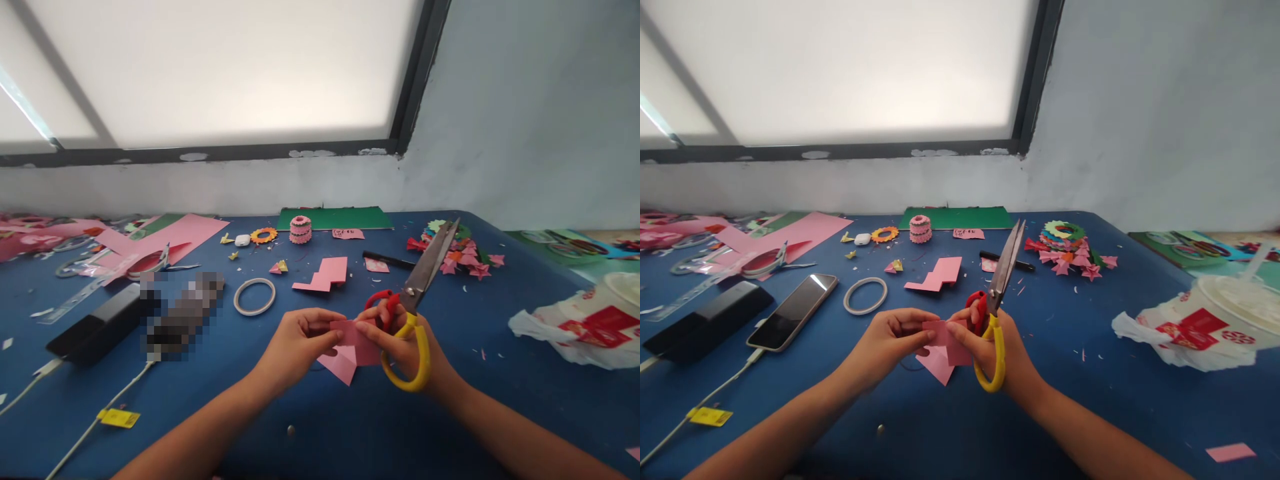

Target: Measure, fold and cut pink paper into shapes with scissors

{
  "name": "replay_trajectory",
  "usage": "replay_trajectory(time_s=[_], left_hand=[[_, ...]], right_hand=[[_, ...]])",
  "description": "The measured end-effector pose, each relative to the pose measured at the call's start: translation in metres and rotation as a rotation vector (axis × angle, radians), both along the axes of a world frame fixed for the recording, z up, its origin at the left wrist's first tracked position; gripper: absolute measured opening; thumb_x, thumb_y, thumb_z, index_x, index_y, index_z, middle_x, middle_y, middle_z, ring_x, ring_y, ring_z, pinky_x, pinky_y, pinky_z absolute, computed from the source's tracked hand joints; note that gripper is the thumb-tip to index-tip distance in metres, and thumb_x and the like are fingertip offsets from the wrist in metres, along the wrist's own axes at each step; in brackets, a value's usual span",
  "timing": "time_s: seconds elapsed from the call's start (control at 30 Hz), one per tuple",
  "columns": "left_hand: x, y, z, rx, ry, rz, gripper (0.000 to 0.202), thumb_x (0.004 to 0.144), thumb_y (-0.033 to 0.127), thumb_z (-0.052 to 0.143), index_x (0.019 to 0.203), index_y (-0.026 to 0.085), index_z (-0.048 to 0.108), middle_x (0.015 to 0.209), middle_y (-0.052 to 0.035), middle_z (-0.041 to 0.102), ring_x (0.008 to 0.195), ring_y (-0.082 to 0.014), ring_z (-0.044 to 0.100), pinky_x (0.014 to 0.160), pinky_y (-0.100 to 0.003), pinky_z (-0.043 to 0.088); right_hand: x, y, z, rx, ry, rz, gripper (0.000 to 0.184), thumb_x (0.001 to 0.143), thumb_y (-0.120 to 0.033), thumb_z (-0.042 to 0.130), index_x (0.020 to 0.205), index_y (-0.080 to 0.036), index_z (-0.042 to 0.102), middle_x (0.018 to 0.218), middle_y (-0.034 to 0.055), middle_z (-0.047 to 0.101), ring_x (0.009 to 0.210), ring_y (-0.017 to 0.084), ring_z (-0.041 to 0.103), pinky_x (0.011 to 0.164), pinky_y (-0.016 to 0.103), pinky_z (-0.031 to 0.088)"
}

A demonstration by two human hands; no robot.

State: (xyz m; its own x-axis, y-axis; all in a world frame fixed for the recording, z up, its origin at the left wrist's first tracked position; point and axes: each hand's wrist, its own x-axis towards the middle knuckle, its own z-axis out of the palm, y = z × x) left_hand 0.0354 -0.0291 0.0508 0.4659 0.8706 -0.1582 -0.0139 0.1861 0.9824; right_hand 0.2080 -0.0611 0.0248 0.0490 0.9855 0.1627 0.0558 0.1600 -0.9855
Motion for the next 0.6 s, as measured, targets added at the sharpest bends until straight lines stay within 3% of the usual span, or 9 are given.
replay_trajectory(time_s=[0.3, 0.6], left_hand=[[-0.0003, -0.0018, 0.0001, 0.017, 0.014, -0.019, 0.019, 0.067, 0.02, 0.071, 0.086, 0.014, 0.07, 0.075, -0.005, 0.071, 0.067, -0.0147, 0.064, 0.058, -0.022, 0.048], [-0.0003, -0.0017, 0.0008, 0.006, 0.027, -0.023, 0.017, 0.068, 0.018, 0.07, 0.084, 0.014, 0.071, 0.073, -0.0046, 0.071, 0.067, -0.0142, 0.065, 0.058, -0.021, 0.049]], right_hand=[[-0.0015, -0.0004, 0.001, 0.01, 0.043, 0.011, 0.036, 0.073, -0.035, 0.067, 0.067, -0.022, 0.034, 0.074, 0.0007, 0.063, 0.065, 0.014, 0.056, 0.062, 0.029, 0.045], [0.0018, -0.0004, -0.002, 0.02, -0.098, 0.011, 0.035, 0.073, -0.035, 0.066, 0.067, -0.022, 0.034, 0.077, 0.0018, 0.065, 0.065, 0.016, 0.057, 0.064, 0.031, 0.044]])
